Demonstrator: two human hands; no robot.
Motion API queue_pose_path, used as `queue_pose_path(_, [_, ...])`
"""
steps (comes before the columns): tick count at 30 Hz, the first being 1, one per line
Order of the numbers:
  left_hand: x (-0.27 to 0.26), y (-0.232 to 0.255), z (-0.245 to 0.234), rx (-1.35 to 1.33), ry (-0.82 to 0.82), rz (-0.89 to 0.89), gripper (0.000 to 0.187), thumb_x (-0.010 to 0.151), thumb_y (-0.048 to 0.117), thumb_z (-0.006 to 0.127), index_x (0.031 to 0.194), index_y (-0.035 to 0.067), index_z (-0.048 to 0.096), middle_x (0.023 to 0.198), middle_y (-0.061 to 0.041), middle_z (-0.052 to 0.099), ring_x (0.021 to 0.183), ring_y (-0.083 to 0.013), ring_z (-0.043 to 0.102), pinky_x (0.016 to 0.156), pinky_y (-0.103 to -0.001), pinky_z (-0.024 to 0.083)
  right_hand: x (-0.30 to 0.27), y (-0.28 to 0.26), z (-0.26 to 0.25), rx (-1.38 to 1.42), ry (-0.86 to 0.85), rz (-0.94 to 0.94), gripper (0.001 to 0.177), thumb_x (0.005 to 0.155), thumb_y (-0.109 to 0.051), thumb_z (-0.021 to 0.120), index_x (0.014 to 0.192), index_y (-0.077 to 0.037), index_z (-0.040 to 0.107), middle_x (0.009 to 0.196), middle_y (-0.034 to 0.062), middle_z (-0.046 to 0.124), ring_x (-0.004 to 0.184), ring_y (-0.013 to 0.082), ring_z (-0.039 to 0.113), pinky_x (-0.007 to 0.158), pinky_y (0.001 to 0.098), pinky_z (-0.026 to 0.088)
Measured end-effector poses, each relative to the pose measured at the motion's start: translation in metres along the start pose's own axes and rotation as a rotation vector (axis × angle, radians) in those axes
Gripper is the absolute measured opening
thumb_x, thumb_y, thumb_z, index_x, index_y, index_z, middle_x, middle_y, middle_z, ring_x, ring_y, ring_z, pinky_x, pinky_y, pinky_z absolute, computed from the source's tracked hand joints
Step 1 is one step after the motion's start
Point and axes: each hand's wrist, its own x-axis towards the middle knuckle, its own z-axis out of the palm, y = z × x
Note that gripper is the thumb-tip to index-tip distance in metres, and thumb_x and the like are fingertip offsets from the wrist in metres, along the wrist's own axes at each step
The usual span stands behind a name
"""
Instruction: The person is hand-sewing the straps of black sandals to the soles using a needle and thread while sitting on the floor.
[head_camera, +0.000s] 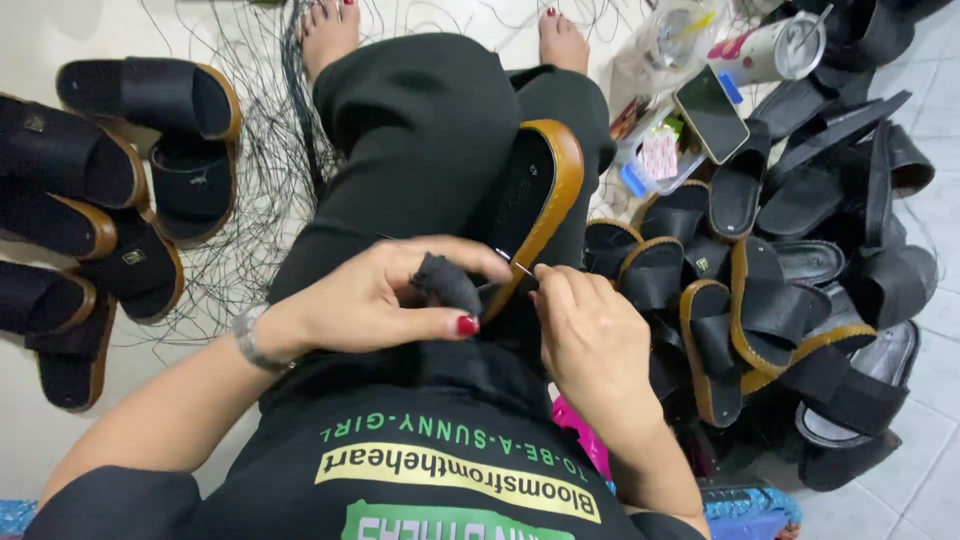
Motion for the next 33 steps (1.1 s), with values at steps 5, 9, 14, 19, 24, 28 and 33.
queue_pose_path(5, [0.003, -0.005, 0.015, -0.246, 0.067, -0.326, 0.012, 0.093, 0.015, 0.070, 0.094, 0.004, 0.076, 0.065, -0.002, 0.069, 0.058, -0.0081, 0.060, 0.051, -0.021, 0.048, -0.010, 0.014, 0.023, -0.021, 0.005, -0.045, 0.025, 0.096, -0.020, 0.059, 0.121, -0.016, 0.063, 0.098, -0.0003, 0.068, 0.083, 0.0209, 0.071, 0.068, 0.0303, 0.055])
queue_pose_path(9, [0.017, -0.006, 0.017, 0.115, 0.232, -0.443, 0.012, 0.087, 0.015, 0.077, 0.089, 0.004, 0.078, 0.063, -0.009, 0.074, 0.058, -0.0182, 0.072, 0.051, -0.027, 0.053, -0.008, 0.027, 0.035, 0.012, 0.061, -0.069, 0.022, 0.095, -0.026, 0.065, 0.116, -0.021, 0.064, 0.090, -0.0060, 0.067, 0.076, 0.0156, 0.071, 0.064, 0.0274, 0.055])
queue_pose_path(14, [0.022, -0.002, 0.016, 0.135, 0.082, -0.440, 0.017, 0.087, 0.014, 0.074, 0.099, 0.003, 0.080, 0.084, -0.016, 0.079, 0.078, -0.0262, 0.078, 0.065, -0.032, 0.061, -0.016, 0.025, -0.012, -0.078, -0.111, -0.060, 0.036, 0.096, -0.021, 0.054, 0.131, -0.026, 0.059, 0.092, -0.0031, 0.064, 0.071, 0.0210, 0.070, 0.061, 0.0347, 0.056])
queue_pose_path(19, [0.018, -0.015, 0.026, 0.431, 0.101, -0.085, 0.021, 0.090, -0.003, 0.060, 0.108, -0.005, 0.071, 0.095, -0.014, 0.067, 0.085, -0.0353, 0.070, 0.072, -0.039, 0.060, -0.032, 0.038, -0.037, 0.360, -0.236, 0.158, 0.055, 0.091, -0.011, 0.059, 0.145, -0.010, 0.053, 0.089, 0.0210, 0.069, 0.077, 0.0493, 0.066, 0.053, 0.0599, 0.051])
queue_pose_path(24, [0.024, -0.035, 0.038, 0.483, 0.153, 0.058, 0.030, 0.093, 0.002, 0.065, 0.118, -0.014, 0.063, 0.102, -0.024, 0.066, 0.095, -0.0401, 0.069, 0.080, -0.042, 0.060, -0.027, 0.058, 0.061, 1.046, 0.091, 0.152, 0.008, 0.084, -0.006, 0.078, 0.092, -0.005, 0.079, 0.092, 0.0110, 0.074, 0.086, 0.0261, 0.072, 0.079, 0.0352, 0.057])
queue_pose_path(28, [0.019, -0.049, 0.040, 0.521, 0.192, 0.111, 0.037, 0.096, 0.005, 0.064, 0.126, -0.015, 0.057, 0.106, -0.025, 0.064, 0.099, -0.0415, 0.067, 0.085, -0.044, 0.059, -0.024, 0.058, 0.086, 1.428, 0.098, 0.073, 0.006, 0.082, -0.002, 0.078, 0.083, 0.002, 0.075, 0.085, 0.0171, 0.072, 0.079, 0.0266, 0.070, 0.075, 0.0363, 0.055])
queue_pose_path(33, [0.021, -0.049, 0.045, 0.496, 0.197, 0.097, 0.038, 0.097, 0.010, 0.066, 0.127, -0.011, 0.057, 0.107, -0.022, 0.064, 0.102, -0.0400, 0.067, 0.086, -0.044, 0.058, -0.054, 0.100, 0.095, 1.319, 0.016, 0.126, 0.004, 0.086, 0.000, 0.073, 0.086, 0.003, 0.072, 0.085, 0.0178, 0.073, 0.076, 0.0237, 0.068, 0.072, 0.0360, 0.053])
